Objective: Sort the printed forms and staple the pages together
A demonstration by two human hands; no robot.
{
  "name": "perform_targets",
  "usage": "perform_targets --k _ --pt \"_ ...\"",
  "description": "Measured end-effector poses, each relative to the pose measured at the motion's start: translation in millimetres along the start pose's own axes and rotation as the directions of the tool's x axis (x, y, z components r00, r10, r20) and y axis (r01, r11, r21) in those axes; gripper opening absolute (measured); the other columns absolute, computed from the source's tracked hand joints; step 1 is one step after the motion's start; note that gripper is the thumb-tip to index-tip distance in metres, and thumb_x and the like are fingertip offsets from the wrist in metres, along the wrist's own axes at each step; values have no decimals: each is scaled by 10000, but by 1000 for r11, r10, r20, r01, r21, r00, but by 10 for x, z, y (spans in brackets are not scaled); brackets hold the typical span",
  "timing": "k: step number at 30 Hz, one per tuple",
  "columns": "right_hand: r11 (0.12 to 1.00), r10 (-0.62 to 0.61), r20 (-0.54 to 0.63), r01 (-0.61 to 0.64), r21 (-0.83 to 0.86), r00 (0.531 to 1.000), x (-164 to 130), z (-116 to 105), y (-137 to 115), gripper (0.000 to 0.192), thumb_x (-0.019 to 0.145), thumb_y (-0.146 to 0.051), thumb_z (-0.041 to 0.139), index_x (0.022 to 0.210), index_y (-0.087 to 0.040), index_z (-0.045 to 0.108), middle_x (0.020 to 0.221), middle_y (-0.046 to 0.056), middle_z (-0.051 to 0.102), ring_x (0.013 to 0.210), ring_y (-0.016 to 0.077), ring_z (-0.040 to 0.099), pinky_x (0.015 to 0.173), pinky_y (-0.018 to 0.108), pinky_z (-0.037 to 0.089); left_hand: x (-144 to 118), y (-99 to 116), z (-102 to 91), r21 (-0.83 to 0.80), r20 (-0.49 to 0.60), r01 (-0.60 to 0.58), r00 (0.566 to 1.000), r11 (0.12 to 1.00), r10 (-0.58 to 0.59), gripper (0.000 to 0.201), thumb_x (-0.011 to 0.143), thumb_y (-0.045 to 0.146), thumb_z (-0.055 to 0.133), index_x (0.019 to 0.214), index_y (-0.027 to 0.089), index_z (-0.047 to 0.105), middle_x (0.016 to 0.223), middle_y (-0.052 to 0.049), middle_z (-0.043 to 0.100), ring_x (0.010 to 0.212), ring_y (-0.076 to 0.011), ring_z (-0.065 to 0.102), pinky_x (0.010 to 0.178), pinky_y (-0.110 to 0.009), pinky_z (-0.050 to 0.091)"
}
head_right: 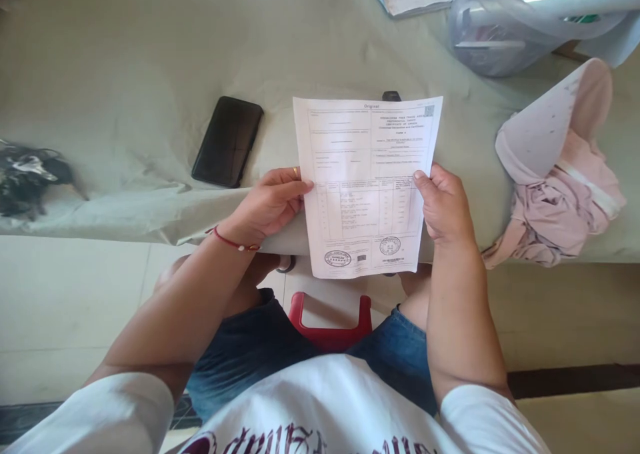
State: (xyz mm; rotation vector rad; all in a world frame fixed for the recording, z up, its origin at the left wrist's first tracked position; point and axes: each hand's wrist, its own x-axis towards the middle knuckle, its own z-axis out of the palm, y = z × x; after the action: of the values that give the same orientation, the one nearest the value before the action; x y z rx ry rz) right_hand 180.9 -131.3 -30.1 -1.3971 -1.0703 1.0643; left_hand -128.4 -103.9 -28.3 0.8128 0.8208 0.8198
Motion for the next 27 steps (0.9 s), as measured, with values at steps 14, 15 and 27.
perform_targets --k 14,15,27 --pt "997 -6 -49 10 79 999 71 -14 33 597 641 -585 1108 1089 -281 856 1186 30 889 1236 323 831 1238 633 626 -21 -67 87 31 -116 -119 986 992 122 396 823 524 1029 1005 213 865 1097 -101 910 1094 -350 865 940 -460 724" --pt "996 -22 -58 27 88 998 83 -12 43 600 634 -577 1113 1086 -280 854 1185 31 887 1237 325 830 1234 637 627 -26 -68 90 18 -113 -137 984 990 138 388 845 533 1007 1015 217 861 1090 -93 908 1110 -348 863 946 -453 721" --pt "990 -125 -212 109 -83 969 155 -69 151 338 812 -504 985 1043 -286 869 1091 20 875 1072 279 826 1094 548 688 68 -46 80 -88 -190 -111 977 990 93 151 906 330 808 947 185 812 936 -87 871 1060 -316 872 977 -442 721"
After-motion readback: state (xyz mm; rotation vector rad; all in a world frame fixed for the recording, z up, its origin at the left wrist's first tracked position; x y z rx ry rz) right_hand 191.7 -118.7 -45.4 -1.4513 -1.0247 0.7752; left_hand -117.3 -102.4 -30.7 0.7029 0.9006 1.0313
